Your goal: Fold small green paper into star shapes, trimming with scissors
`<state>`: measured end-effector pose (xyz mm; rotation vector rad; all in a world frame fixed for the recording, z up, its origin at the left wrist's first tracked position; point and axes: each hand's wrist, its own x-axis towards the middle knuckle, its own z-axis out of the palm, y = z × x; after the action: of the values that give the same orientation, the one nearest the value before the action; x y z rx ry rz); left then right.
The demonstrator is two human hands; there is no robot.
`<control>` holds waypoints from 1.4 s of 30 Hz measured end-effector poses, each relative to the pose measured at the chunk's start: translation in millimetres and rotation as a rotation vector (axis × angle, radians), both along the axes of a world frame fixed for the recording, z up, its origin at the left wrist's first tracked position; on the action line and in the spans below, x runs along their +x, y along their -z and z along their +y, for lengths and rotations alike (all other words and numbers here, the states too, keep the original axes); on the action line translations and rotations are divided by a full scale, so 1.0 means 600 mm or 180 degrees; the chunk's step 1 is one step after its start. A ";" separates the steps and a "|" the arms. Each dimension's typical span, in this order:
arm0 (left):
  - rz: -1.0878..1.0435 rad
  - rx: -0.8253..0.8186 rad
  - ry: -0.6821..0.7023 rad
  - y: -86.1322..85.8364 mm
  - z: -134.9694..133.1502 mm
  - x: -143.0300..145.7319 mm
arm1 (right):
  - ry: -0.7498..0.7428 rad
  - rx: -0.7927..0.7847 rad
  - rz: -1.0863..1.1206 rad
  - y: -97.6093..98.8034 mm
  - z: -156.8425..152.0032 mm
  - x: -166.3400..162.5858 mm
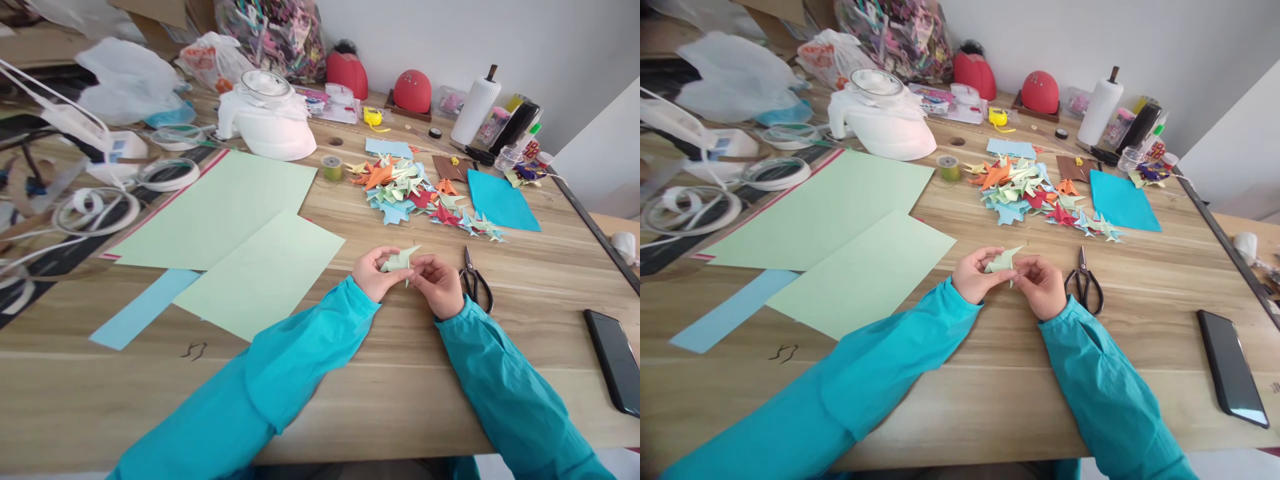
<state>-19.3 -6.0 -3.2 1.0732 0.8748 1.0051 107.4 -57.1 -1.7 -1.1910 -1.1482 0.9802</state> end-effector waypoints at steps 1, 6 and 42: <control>0.0001 -0.0004 -0.0024 0.000 0.000 0.000 | -0.0004 -0.0004 -0.0021 0.000 -0.001 -0.001; -0.0010 -0.0146 -0.0096 -0.001 -0.001 0.001 | -0.0032 0.0029 -0.0047 -0.006 -0.003 -0.009; -0.0776 -0.0769 -0.0143 0.002 0.008 0.001 | -0.0018 0.0006 0.0422 0.002 0.001 0.002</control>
<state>-18.6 -1.2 -4.3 0.7135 0.7998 1.0148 108.3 -56.5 -3.1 -1.1049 -1.0479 1.0464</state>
